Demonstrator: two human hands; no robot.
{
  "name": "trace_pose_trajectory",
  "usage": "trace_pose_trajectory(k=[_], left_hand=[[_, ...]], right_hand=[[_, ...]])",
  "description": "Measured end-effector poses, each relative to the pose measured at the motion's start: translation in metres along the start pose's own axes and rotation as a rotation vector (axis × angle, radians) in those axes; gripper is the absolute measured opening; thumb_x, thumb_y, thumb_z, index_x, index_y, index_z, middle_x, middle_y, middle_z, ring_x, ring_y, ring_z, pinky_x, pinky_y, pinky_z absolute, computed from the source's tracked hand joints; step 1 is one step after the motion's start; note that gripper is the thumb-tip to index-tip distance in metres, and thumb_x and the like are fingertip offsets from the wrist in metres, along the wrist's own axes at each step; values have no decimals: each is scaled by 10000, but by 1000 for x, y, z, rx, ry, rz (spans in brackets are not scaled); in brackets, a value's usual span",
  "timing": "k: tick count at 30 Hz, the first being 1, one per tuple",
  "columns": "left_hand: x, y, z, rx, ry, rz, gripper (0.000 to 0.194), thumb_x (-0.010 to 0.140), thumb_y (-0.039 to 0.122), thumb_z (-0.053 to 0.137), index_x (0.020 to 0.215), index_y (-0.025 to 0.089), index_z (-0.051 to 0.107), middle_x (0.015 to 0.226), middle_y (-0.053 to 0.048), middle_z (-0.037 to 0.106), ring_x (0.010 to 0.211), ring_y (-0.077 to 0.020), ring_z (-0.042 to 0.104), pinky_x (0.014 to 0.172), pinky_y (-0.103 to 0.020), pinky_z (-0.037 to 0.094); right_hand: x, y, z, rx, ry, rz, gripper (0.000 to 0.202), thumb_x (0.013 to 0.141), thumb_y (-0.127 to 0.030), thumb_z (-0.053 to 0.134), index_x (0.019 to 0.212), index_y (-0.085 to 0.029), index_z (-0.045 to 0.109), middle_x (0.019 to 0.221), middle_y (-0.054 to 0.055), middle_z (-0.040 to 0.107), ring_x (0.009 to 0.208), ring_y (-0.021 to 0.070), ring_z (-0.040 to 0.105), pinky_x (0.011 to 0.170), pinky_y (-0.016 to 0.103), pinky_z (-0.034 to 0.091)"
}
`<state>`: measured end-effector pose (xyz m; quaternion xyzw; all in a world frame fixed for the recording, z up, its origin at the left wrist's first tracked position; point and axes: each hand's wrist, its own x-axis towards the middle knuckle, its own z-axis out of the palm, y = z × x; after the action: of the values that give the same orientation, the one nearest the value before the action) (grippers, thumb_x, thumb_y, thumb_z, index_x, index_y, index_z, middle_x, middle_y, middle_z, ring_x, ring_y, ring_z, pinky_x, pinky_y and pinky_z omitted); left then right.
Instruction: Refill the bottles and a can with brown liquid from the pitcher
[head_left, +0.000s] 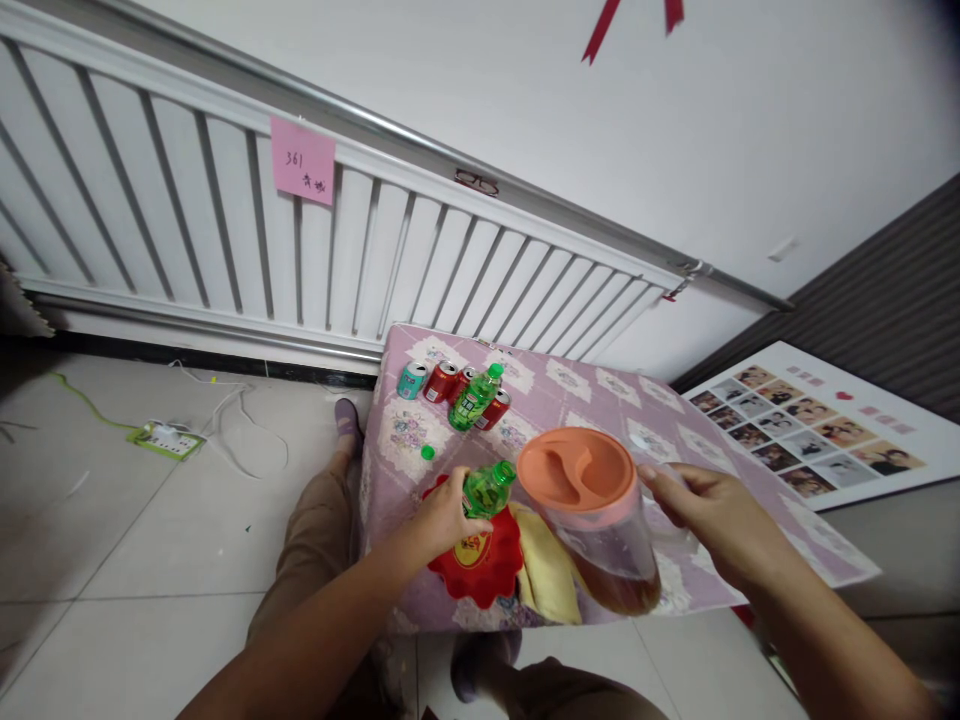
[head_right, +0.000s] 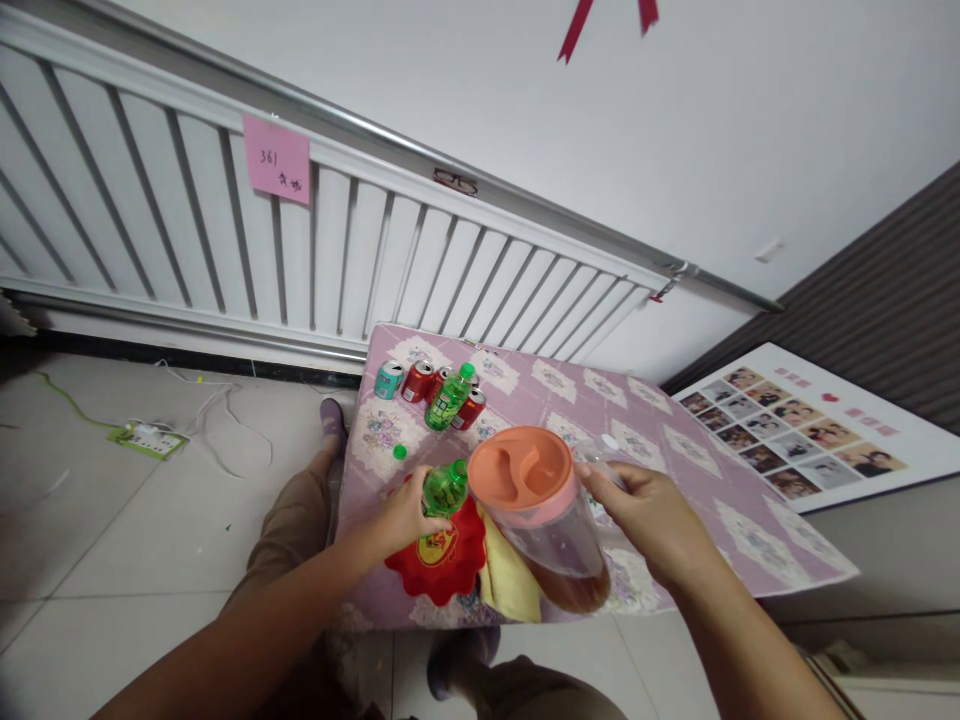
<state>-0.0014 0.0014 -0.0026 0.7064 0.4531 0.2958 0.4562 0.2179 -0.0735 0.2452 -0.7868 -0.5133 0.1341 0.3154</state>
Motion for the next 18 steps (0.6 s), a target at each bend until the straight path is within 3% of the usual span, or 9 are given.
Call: trace_pose_trajectory(k=[6, 18], left_hand=[[-1, 2, -2, 12, -15, -31, 786, 701, 283, 924, 1329, 248, 453, 1318, -122, 695, 1231, -330, 682, 995, -400, 530], [-3, 3, -3, -4, 1, -9, 774, 699, 252, 928, 1317, 245, 461, 1334, -130, 684, 1266, -334, 660, 1029, -411, 514]], right_hand=[[0, -4, 0, -35, -49, 24, 678, 540, -872, 727, 534, -205, 608, 524, -40, 389, 563, 131, 323, 576, 303, 288], [1, -9, 0, -40, -60, 8, 714, 530, -884, 732, 482, -230, 450, 524, -47, 345, 553, 119, 300, 536, 295, 236]])
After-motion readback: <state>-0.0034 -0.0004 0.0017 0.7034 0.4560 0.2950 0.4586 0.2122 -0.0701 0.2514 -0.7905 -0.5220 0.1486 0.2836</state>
